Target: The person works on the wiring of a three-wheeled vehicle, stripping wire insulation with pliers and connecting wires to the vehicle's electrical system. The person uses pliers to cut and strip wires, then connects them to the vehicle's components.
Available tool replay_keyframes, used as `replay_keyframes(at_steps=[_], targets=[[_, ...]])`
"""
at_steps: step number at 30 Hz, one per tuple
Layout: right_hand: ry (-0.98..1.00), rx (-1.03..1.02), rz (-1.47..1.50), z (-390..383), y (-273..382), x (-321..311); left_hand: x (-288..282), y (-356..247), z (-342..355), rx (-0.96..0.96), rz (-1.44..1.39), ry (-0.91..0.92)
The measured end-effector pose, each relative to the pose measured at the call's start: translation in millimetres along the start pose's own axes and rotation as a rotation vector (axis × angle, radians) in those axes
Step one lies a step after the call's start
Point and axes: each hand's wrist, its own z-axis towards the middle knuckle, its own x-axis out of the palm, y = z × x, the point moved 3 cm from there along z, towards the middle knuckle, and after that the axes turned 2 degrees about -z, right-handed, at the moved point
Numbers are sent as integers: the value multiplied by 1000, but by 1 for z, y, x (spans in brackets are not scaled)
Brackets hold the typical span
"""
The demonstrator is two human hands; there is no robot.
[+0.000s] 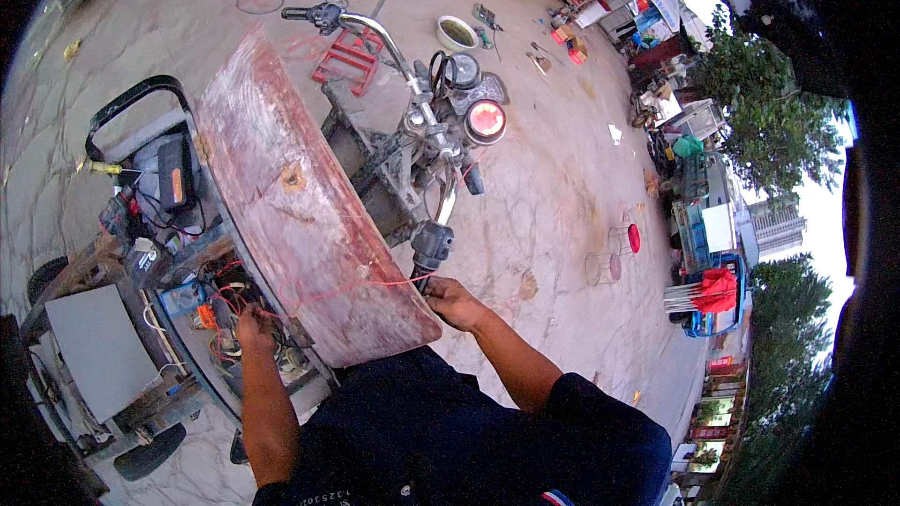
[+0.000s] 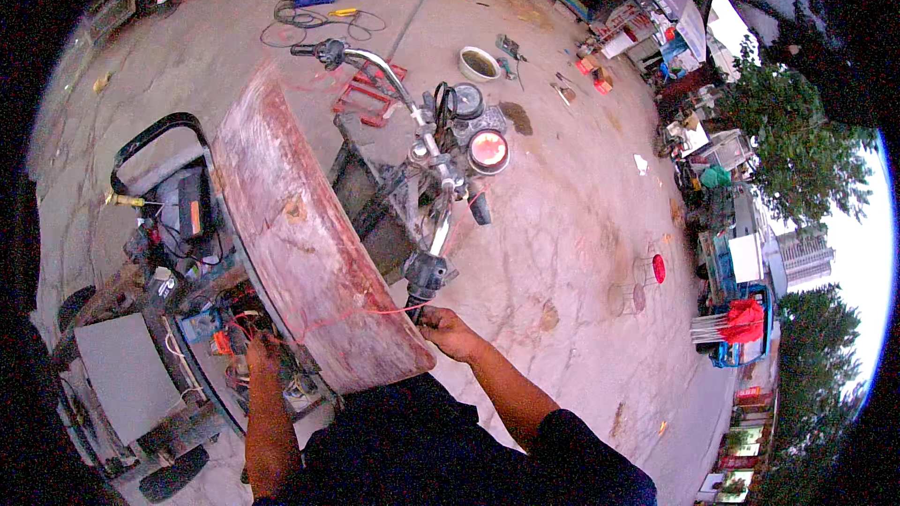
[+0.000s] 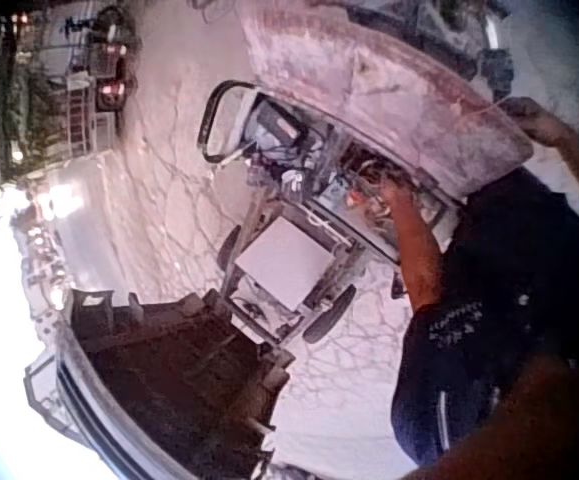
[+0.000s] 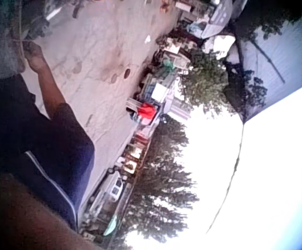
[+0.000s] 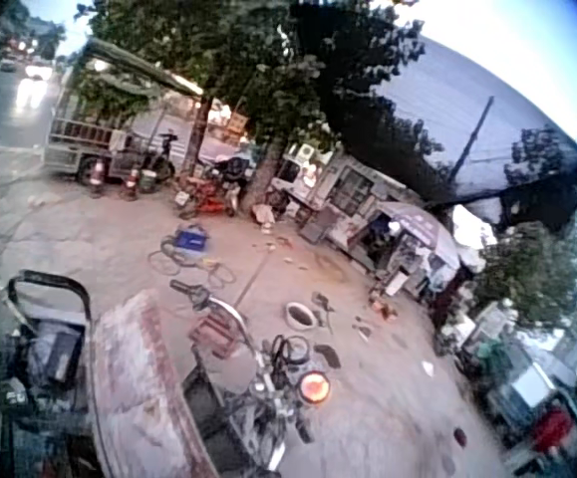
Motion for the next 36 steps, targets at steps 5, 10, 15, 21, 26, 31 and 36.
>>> replay_keyframes(at_steps=[5, 10, 15, 21, 26, 31, 36], targets=[[-22, 24, -6, -2, 22, 9, -5, -3, 7, -10, -14, 18], [-25, 45, -43, -4, 31, 9, -4, -1, 9, -3, -33, 45], [-6, 65, -64, -1, 13, 2, 6, -5, -8, 9, -12, -47], [72, 85, 94, 5, 3, -4, 2, -5, -7, -3, 0, -34], [35, 80, 5, 2, -23, -26, 14, 10, -19, 11, -37, -80], [42, 80, 73, 11, 6, 3, -3, 2, 6, 2, -171, 67], [-100, 156, 275, 0, 3, 1, 42, -16, -43, 31, -57, -126]])
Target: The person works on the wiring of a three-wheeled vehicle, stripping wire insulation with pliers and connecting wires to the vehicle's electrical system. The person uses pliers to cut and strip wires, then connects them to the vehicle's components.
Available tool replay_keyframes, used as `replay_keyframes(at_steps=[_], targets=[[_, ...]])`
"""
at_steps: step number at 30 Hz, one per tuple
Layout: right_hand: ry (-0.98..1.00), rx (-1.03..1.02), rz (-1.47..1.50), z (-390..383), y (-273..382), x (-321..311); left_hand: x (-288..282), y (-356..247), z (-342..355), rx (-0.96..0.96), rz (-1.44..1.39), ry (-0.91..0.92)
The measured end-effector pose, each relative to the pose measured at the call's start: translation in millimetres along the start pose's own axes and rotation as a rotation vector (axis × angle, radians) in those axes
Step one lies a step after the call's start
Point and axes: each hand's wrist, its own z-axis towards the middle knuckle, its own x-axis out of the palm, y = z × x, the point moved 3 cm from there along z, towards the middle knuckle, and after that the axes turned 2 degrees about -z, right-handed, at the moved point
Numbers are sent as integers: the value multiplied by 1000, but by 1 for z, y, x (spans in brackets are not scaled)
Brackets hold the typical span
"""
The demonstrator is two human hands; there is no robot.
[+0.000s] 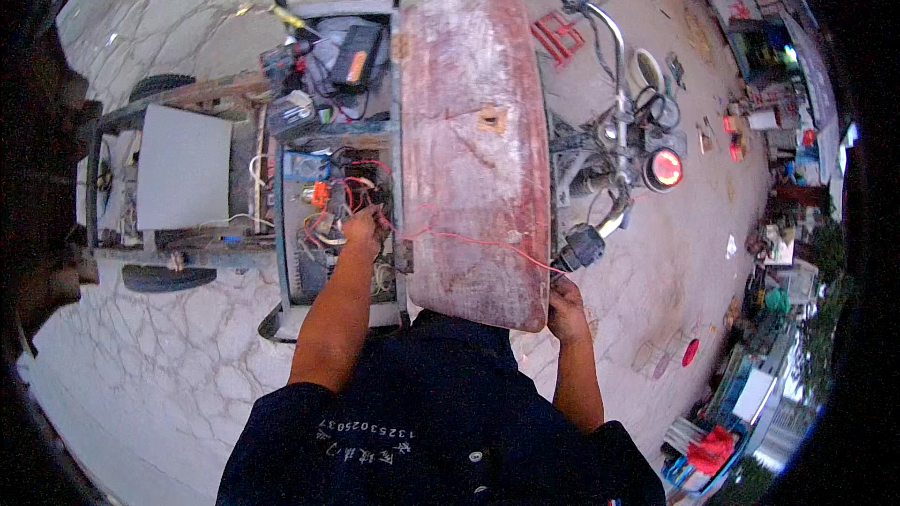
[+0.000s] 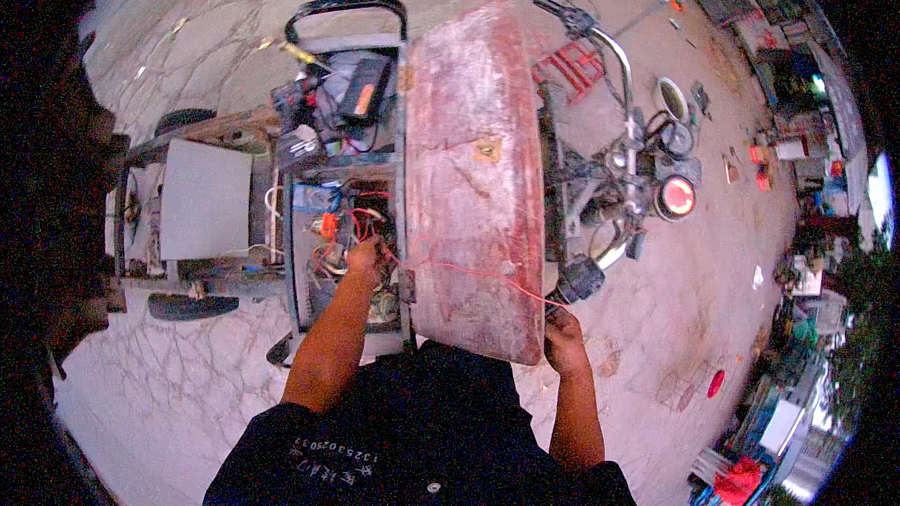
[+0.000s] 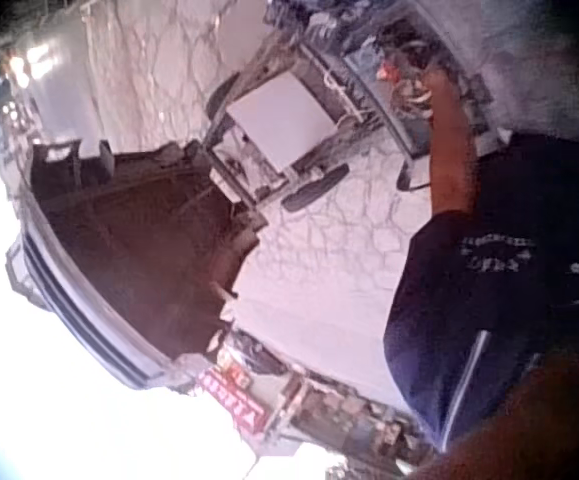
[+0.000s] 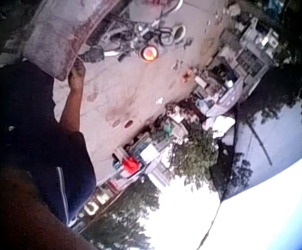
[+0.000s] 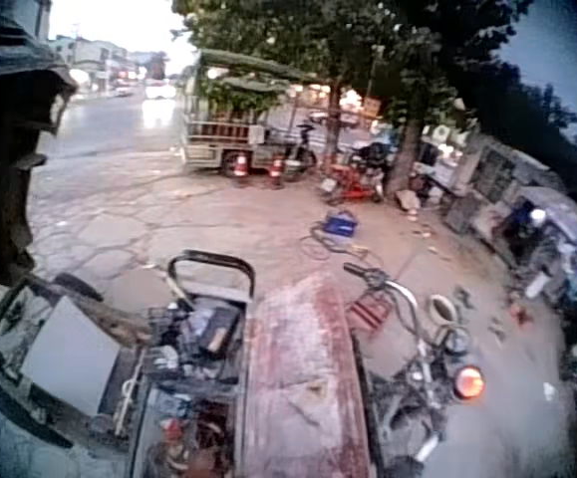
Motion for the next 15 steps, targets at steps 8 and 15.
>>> replay_keyframes(at_steps=[8, 15], targets=[[60, -42, 5, -5, 19, 20, -5, 3, -14, 3, 5, -61], [63, -16, -11, -1, 12, 9, 5, -3, -11, 407, 268, 41]])
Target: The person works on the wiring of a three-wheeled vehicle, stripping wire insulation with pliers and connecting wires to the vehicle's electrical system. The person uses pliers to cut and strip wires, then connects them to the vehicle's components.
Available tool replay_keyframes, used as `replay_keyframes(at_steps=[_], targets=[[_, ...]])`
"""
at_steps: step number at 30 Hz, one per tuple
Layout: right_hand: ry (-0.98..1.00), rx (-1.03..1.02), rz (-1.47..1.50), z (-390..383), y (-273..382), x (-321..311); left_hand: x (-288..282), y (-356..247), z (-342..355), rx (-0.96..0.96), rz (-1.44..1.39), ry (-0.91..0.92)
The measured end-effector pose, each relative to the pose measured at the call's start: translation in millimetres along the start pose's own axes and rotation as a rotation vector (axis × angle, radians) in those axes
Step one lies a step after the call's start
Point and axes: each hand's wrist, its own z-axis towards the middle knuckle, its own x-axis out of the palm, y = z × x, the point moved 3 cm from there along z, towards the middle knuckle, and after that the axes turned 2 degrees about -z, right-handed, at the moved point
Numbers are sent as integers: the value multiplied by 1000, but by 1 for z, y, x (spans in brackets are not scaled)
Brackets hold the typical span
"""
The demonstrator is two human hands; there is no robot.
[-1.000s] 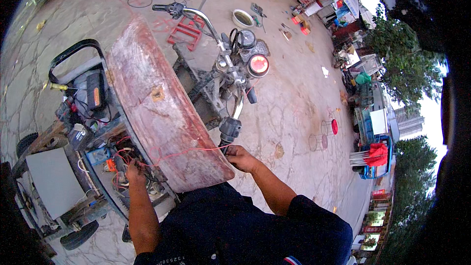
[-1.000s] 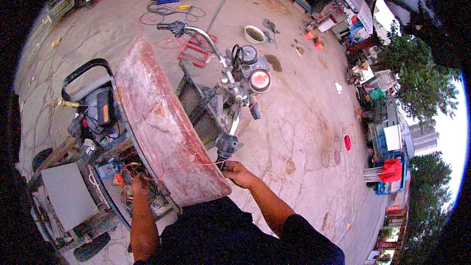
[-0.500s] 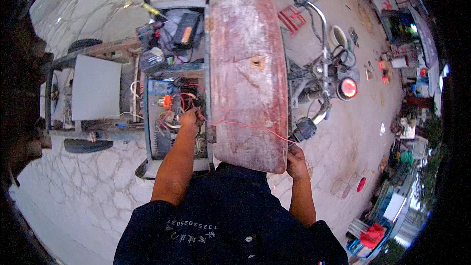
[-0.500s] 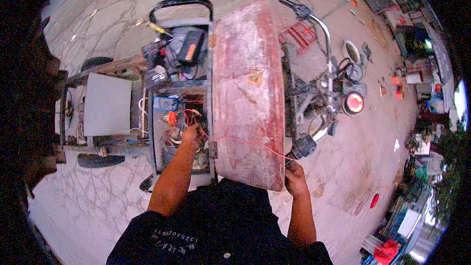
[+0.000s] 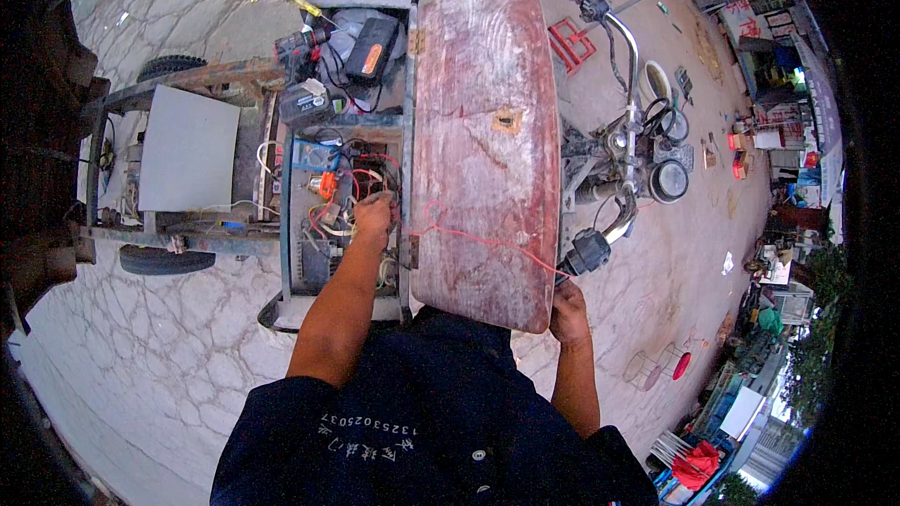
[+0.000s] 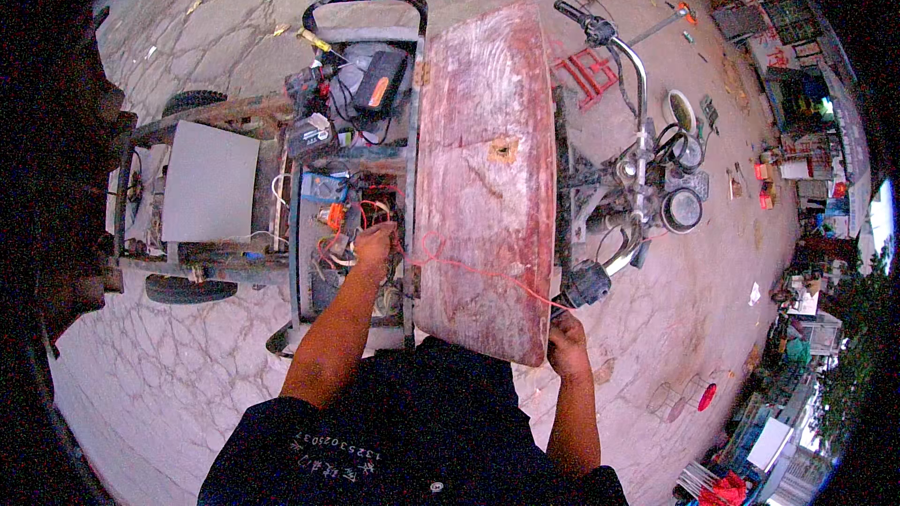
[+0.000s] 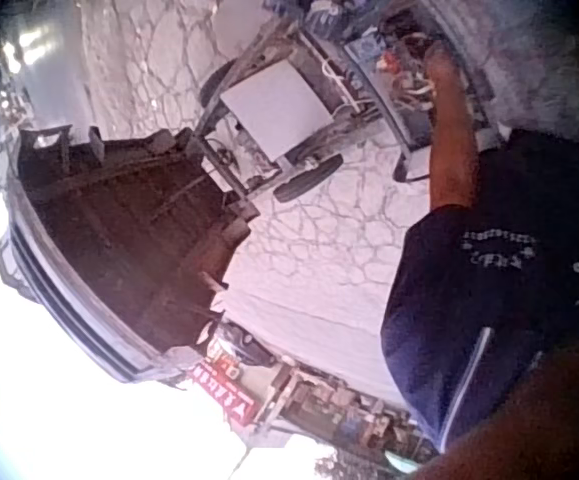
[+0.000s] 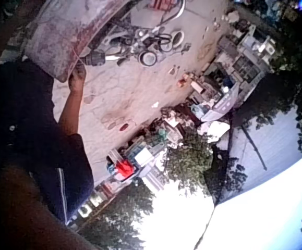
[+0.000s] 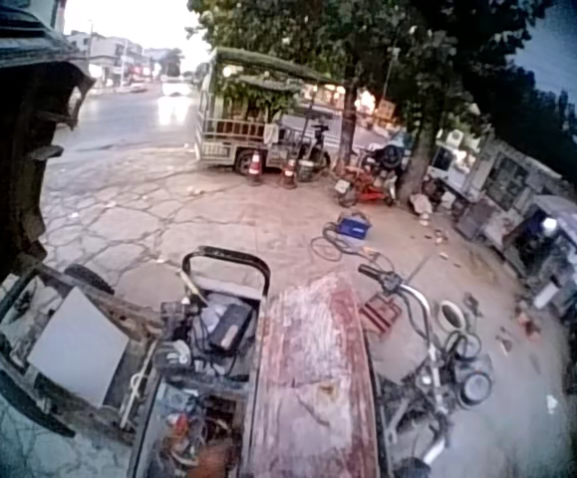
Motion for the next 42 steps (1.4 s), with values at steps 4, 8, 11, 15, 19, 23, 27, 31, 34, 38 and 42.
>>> replay_keyframes(at_steps=[4, 8, 11, 15, 19, 23, 27, 31, 34, 38, 42], targets=[[18, -25, 16, -1, -1, 3, 18, -27, -26, 104, 157, 152], [-40, -39, -20, -1, 0, 7, 22, -46, -66, 282, 278, 254], [-29, -37, -26, -1, 0, 7, 18, -73, -115, 329, 367, 339], [4, -51, -23, 0, -1, 6, -2, -62, -151, 194, 307, 443], [21, -96, 3, 3, -6, 2, -21, -63, -182, 157, 317, 483], [41, -73, -34, 3, -13, -8, -36, -82, -213, 215, 536, 484], [30, -50, -78, 10, -33, -32, -54, -83, -231, 423, 737, 449], [-109, 34, -229, 20, -50, -47, -68, -77, -241, 503, 936, 329], [-132, 10, -359, 23, -50, -39, -69, -73, -242, 611, 1014, 266], [-176, 7, -313, 28, -69, -47, -62, -77, -242, 676, 992, 217], [-125, -46, -302, 21, -69, -48, -52, -73, -235, 643, 928, 240]])
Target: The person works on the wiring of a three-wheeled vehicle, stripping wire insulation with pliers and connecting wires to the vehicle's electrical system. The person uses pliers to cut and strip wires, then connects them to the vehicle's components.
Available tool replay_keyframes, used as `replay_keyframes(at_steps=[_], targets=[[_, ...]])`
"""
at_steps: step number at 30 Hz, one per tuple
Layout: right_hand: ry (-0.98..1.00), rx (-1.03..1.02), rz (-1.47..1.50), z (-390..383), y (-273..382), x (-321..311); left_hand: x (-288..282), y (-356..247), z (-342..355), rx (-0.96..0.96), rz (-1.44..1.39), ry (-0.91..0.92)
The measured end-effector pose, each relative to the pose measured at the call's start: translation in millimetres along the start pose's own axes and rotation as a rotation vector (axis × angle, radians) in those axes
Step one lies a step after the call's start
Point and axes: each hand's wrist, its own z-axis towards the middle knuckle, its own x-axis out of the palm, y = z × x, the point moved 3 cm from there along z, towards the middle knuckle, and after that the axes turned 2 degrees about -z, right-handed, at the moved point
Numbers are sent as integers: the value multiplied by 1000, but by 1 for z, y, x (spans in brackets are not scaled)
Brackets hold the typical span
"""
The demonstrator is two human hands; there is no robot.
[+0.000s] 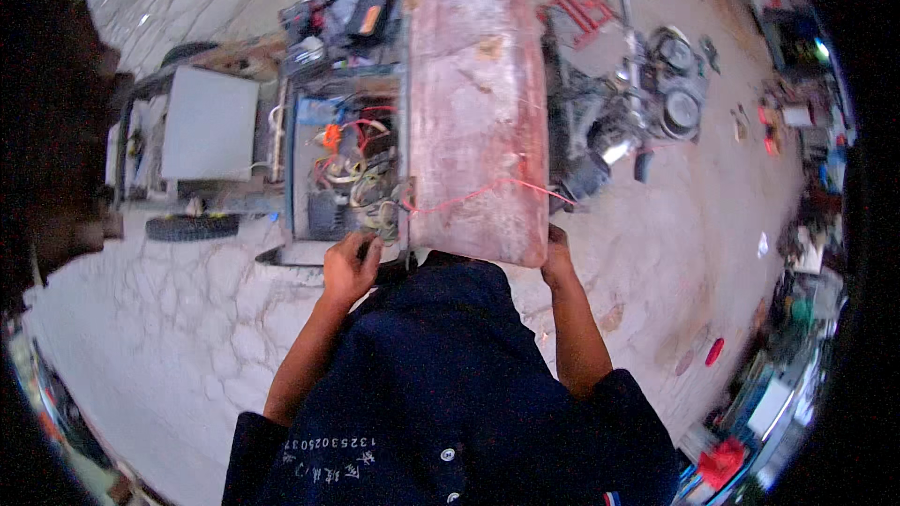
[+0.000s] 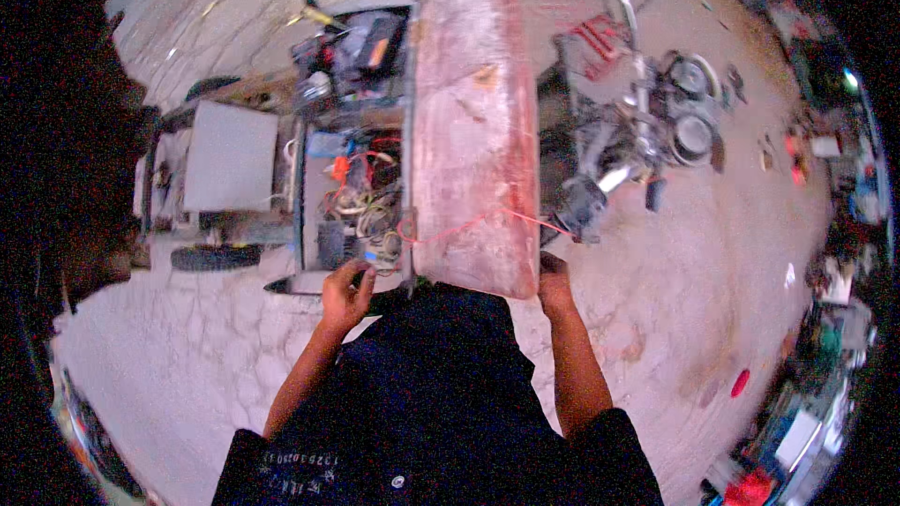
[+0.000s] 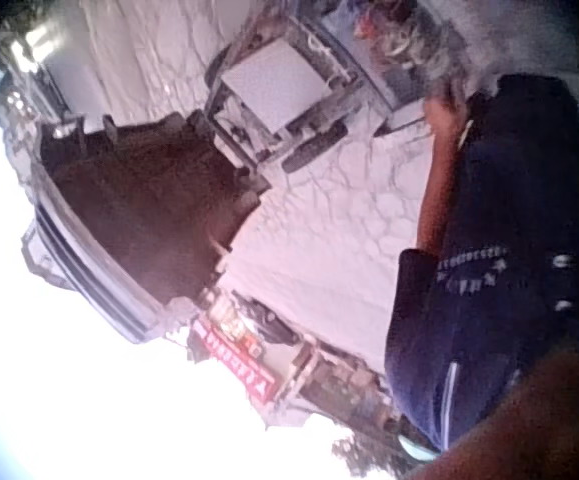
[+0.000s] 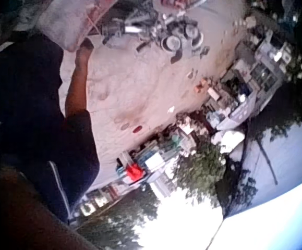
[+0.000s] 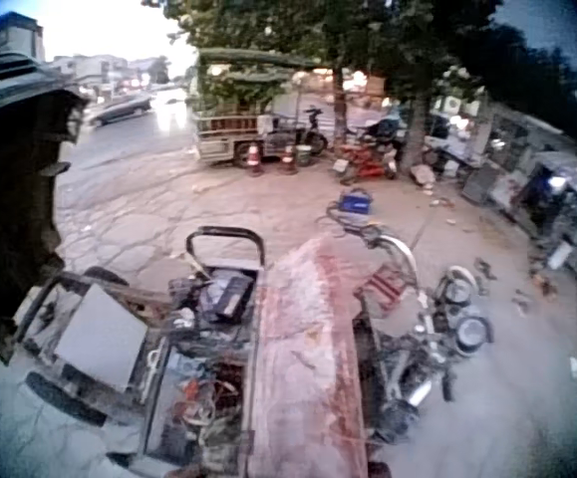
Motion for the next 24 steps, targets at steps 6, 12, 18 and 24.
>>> replay_keyframes(at_steps=[6, 12, 18, 24], targets=[[60, -44, -429, -14, -10, 11, -4, 16, -12, 6, -209, -56], [-149, 10, -191, -69, -27, -8, -6, 8, -16, 14, -329, 27], [-165, 38, -82, -87, -67, -33, -23, 2, -18, -46, -477, -44], [-94, -81, -270, -48, -53, -57, -75, -34, -19, 10, -677, -387]])
